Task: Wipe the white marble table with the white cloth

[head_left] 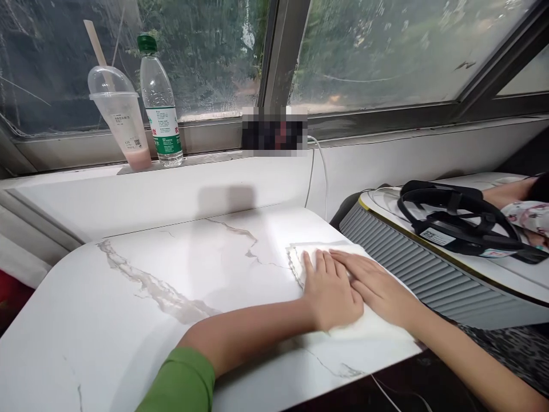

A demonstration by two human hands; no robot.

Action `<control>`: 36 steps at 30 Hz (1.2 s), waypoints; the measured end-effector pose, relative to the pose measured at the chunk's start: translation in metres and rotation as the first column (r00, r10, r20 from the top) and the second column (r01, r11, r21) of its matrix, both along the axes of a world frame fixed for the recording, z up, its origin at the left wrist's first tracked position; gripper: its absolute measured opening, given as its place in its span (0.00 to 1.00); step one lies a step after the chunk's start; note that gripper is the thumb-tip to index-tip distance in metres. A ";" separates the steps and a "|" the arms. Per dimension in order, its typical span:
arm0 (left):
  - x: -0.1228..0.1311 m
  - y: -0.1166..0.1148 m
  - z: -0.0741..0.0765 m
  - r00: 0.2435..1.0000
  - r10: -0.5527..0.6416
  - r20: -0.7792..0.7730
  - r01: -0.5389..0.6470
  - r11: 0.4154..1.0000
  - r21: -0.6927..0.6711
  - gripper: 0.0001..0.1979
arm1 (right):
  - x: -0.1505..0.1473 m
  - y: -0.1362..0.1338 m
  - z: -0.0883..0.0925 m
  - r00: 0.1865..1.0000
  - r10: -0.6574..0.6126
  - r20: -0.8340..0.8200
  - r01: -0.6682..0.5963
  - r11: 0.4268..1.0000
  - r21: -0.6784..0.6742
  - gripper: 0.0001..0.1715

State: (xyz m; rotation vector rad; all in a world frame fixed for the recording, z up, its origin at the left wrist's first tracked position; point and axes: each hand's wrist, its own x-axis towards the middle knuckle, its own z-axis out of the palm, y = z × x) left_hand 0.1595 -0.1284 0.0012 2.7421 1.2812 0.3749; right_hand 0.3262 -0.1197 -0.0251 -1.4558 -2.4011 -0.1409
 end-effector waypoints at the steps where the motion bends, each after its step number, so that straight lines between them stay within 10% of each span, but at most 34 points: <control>1: 0.003 0.013 -0.002 1.000 0.011 0.009 -0.011 1.000 0.003 0.30 | 0.001 0.014 0.001 1.000 -0.009 -0.002 0.009 1.000 -0.004 0.31; 10: -0.028 0.135 -0.010 0.987 0.145 0.065 -0.143 0.989 -0.031 0.27 | -0.049 0.139 0.006 0.997 -0.051 -0.054 0.052 0.999 0.016 0.29; 15: -0.039 0.151 -0.010 0.979 0.198 0.055 -0.196 0.980 -0.044 0.26 | -0.065 0.155 0.009 0.996 -0.074 -0.053 0.074 0.997 0.013 0.29; 21: -0.055 0.103 -0.008 0.991 0.133 0.005 -0.132 0.990 -0.049 0.27 | -0.076 0.097 0.002 0.992 -0.117 0.039 0.114 0.991 0.063 0.29; 30: -0.118 -0.039 0.007 0.999 -0.045 -0.031 0.043 0.997 -0.057 0.29 | -0.130 -0.056 -0.006 0.996 -0.083 0.031 0.075 0.979 0.190 0.31; 36: -0.142 -0.045 0.005 0.999 0.035 -0.019 -0.036 0.994 -0.101 0.29 | -0.160 -0.049 0.003 1.000 0.003 0.013 -0.004 0.994 0.112 0.29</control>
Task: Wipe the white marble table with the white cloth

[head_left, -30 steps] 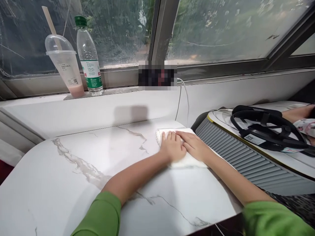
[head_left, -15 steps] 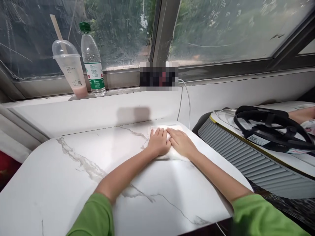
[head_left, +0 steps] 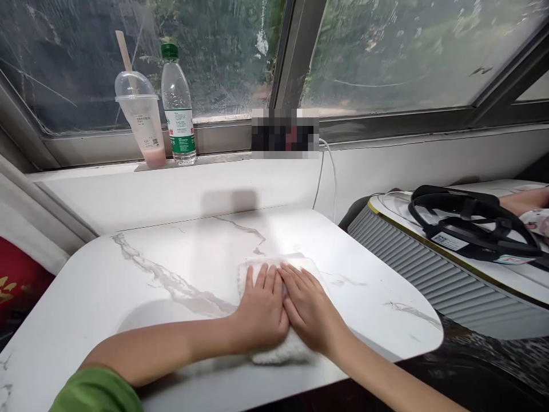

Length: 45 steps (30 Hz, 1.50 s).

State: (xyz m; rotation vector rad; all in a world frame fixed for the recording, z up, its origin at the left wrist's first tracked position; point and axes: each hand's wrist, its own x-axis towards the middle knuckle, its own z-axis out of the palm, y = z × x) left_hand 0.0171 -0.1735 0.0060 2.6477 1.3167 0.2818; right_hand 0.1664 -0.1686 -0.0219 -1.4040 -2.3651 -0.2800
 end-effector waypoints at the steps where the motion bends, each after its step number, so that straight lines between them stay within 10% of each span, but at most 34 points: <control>1: -0.004 0.011 -0.001 0.999 0.032 0.009 -0.033 0.999 0.004 0.29 | -0.007 0.013 0.002 1.000 0.004 -0.015 -0.004 1.000 -0.024 0.28; 11: -0.061 0.134 -0.002 0.959 0.284 0.021 -0.285 0.956 0.075 0.23 | -0.093 0.138 0.026 0.976 -0.104 -0.191 0.079 0.988 -0.135 0.18; 23: -0.114 -0.003 0.002 0.989 0.148 -0.008 -0.147 0.987 0.068 0.24 | -0.111 0.001 0.023 0.987 0.033 -0.158 -0.068 0.972 -0.226 0.28; 34: -0.258 -0.144 0.003 0.882 0.470 0.002 -0.461 0.865 0.197 0.26 | -0.230 -0.076 0.041 0.756 0.609 -0.241 -0.654 0.708 -0.264 0.37; 40: -0.324 -0.147 0.009 0.738 0.671 0.064 -0.674 0.734 0.077 0.24 | -0.326 -0.076 0.047 0.765 0.596 -0.243 -0.642 0.683 -0.347 0.38; 45: -0.348 -0.068 0.018 0.724 0.689 0.016 -0.689 0.724 0.024 0.25 | -0.365 -0.019 0.039 0.852 0.449 -0.268 -0.514 0.815 -0.269 0.34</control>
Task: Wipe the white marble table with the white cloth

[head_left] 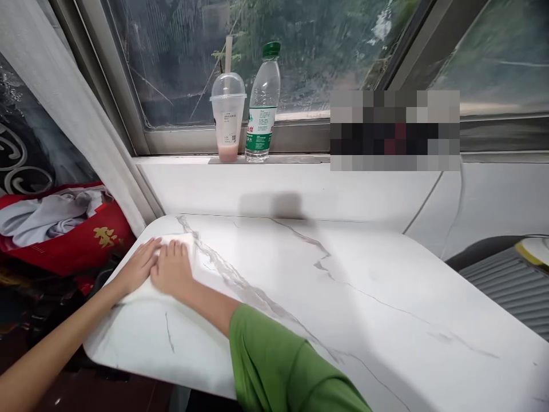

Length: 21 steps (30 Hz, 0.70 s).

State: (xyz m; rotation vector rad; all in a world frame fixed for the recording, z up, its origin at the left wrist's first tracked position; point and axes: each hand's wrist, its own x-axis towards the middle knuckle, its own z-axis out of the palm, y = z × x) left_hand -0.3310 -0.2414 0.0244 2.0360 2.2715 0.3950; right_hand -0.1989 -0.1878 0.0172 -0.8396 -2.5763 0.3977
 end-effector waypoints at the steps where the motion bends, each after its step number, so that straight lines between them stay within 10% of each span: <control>1: -0.001 0.022 0.001 1.000 -0.009 -0.012 0.009 1.000 -0.015 0.24 | -0.003 0.018 -0.002 0.999 -0.030 -0.018 0.031 0.999 0.016 0.33; 5: 0.009 0.094 0.003 0.999 0.002 -0.036 -0.002 1.000 -0.003 0.23 | 0.003 0.081 -0.005 0.994 -0.096 -0.043 0.098 0.994 0.037 0.28; 9: 0.035 0.112 -0.001 0.998 -0.035 -0.055 0.037 0.999 0.040 0.23 | 0.029 0.098 -0.007 0.991 -0.120 -0.063 0.124 0.989 0.076 0.26; 21: 0.179 -0.019 -0.019 0.955 -0.253 -0.156 0.268 0.960 0.083 0.25 | 0.198 -0.023 -0.019 0.999 0.025 0.034 -0.030 0.986 0.165 0.33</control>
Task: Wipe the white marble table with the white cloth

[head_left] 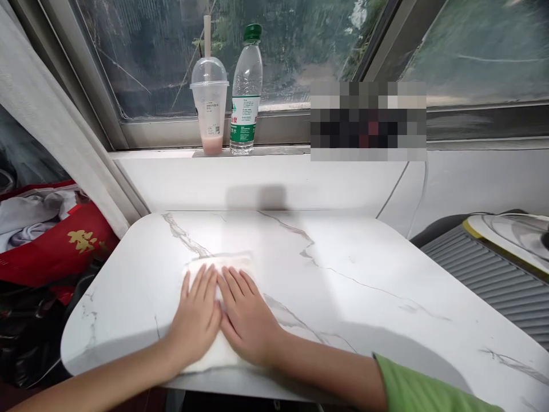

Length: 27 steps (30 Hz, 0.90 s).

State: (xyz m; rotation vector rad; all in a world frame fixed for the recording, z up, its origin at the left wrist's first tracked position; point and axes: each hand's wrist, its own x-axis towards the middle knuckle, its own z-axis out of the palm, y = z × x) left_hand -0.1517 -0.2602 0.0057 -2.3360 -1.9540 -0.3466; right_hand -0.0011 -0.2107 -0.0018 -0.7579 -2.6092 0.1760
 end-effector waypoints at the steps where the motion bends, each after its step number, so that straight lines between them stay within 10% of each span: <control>1: 0.012 -0.005 0.000 0.999 -0.033 -0.006 0.033 0.999 -0.003 0.26 | 0.013 -0.006 -0.001 1.000 -0.003 0.006 0.003 1.000 0.006 0.33; 6: 0.044 0.024 -0.002 0.995 -0.096 0.030 0.098 0.994 -0.047 0.26 | 0.045 0.016 -0.005 0.996 -0.082 0.025 0.081 0.997 0.011 0.33; 17: 0.092 0.211 0.000 0.976 0.002 0.217 0.005 0.999 -0.032 0.22 | 0.075 0.189 -0.003 0.950 -0.301 0.086 0.307 0.949 -0.065 0.29; 27: 0.183 0.159 -0.005 0.958 -0.146 0.248 0.171 0.982 -0.082 0.26 | 0.183 0.129 -0.012 0.934 -0.337 0.119 0.349 0.931 -0.103 0.30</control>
